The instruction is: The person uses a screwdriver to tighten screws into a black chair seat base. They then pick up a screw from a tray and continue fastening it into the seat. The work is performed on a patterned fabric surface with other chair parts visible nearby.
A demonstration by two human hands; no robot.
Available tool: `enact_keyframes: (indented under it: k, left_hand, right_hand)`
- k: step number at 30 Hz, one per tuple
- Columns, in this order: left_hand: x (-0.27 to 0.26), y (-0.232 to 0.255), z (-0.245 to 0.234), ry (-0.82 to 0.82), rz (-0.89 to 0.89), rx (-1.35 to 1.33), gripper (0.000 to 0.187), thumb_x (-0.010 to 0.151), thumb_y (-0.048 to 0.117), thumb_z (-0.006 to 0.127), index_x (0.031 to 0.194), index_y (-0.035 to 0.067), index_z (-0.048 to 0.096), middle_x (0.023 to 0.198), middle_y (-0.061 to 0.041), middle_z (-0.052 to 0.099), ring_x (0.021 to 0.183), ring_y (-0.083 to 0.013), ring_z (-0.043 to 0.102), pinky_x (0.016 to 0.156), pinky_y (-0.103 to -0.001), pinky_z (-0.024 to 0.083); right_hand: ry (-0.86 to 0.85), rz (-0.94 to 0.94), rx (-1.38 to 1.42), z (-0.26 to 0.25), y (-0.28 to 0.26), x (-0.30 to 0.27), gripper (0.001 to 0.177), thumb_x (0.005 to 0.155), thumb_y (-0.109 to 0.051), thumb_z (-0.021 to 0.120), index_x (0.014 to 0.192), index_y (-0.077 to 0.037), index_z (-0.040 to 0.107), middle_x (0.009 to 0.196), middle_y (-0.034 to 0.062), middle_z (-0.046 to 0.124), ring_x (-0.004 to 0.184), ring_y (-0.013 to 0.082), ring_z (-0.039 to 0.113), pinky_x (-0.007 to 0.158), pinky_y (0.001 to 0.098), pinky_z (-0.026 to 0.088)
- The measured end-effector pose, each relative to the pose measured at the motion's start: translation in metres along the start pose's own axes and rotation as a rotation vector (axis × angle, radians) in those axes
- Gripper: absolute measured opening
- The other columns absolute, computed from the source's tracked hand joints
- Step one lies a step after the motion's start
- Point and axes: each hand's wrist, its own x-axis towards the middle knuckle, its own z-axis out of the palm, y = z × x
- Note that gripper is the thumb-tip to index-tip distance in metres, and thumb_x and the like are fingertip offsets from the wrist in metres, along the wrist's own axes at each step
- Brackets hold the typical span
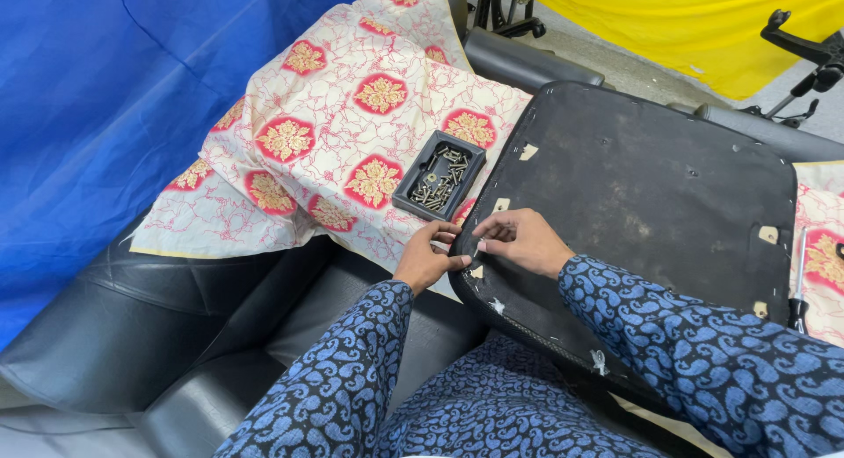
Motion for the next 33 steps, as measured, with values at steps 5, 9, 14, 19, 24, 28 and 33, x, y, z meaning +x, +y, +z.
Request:
enact_keyframes:
  k: [5, 9, 14, 19, 24, 28, 33]
  left_hand:
    - [-0.003, -0.001, 0.001, 0.006, 0.003, 0.026, 0.064, 0.068, 0.013, 0.089, 0.127, 0.012, 0.066, 0.119, -0.008, 0.069, 0.094, -0.0176, 0.066, 0.085, -0.034, 0.056]
    - [-0.003, -0.002, 0.003, 0.020, 0.008, 0.007, 0.062, 0.068, 0.012, 0.088, 0.127, 0.012, 0.066, 0.120, -0.008, 0.068, 0.094, -0.0185, 0.066, 0.086, -0.033, 0.056]
    - [-0.004, -0.002, 0.004, 0.035, 0.021, 0.015, 0.060, 0.070, 0.010, 0.087, 0.126, 0.012, 0.066, 0.120, -0.009, 0.068, 0.095, -0.0173, 0.065, 0.086, -0.032, 0.055]
    - [-0.004, -0.006, 0.007, 0.044, 0.039, 0.002, 0.052, 0.070, 0.003, 0.082, 0.119, 0.014, 0.070, 0.115, -0.006, 0.064, 0.083, -0.0192, 0.061, 0.078, -0.031, 0.055]
    - [-0.001, -0.022, 0.010, 0.021, 0.095, 0.004, 0.022, 0.072, 0.004, 0.083, 0.093, 0.011, 0.078, 0.117, -0.005, 0.059, 0.091, -0.0162, 0.064, 0.082, -0.029, 0.057]
    - [-0.002, -0.025, 0.006, -0.006, 0.118, 0.024, 0.031, 0.063, 0.000, 0.081, 0.091, 0.012, 0.082, 0.123, -0.005, 0.057, 0.108, -0.0183, 0.060, 0.097, -0.033, 0.052]
    - [-0.017, -0.013, 0.003, -0.010, 0.043, 0.060, 0.036, 0.057, 0.009, 0.089, 0.092, 0.013, 0.080, 0.125, -0.002, 0.053, 0.113, -0.0198, 0.057, 0.100, -0.035, 0.049]
  right_hand:
    - [0.012, 0.081, -0.089, 0.011, -0.017, -0.024, 0.022, 0.085, -0.014, 0.075, 0.105, -0.005, 0.079, 0.088, 0.0097, 0.081, 0.080, 0.0141, 0.075, 0.077, 0.0290, 0.059]
    - [0.100, -0.020, -0.133, 0.017, -0.024, -0.033, 0.023, 0.083, -0.014, 0.076, 0.105, -0.008, 0.080, 0.093, 0.0100, 0.080, 0.085, 0.0166, 0.077, 0.081, 0.0304, 0.059]
    - [0.146, -0.084, -0.230, 0.026, -0.023, -0.037, 0.022, 0.082, -0.016, 0.079, 0.102, -0.009, 0.081, 0.091, 0.0104, 0.076, 0.083, 0.0220, 0.075, 0.080, 0.0337, 0.058]
    - [0.221, -0.323, -0.349, 0.037, -0.024, -0.042, 0.016, 0.079, -0.010, 0.078, 0.095, -0.006, 0.079, 0.088, 0.0088, 0.075, 0.083, 0.0264, 0.071, 0.076, 0.0366, 0.056]
    - [0.215, -0.298, -0.262, 0.044, -0.024, -0.045, 0.017, 0.082, -0.006, 0.075, 0.099, -0.006, 0.077, 0.090, 0.0082, 0.074, 0.074, 0.0243, 0.073, 0.068, 0.0341, 0.057]
    - [0.249, -0.336, -0.268, 0.048, -0.021, -0.040, 0.012, 0.082, -0.006, 0.076, 0.094, -0.004, 0.077, 0.087, 0.0090, 0.074, 0.075, 0.0238, 0.073, 0.067, 0.0334, 0.057]
    - [0.265, -0.255, -0.242, 0.051, -0.017, -0.038, 0.011, 0.082, -0.007, 0.077, 0.093, -0.004, 0.077, 0.086, 0.0081, 0.074, 0.073, 0.0226, 0.073, 0.066, 0.0331, 0.057]
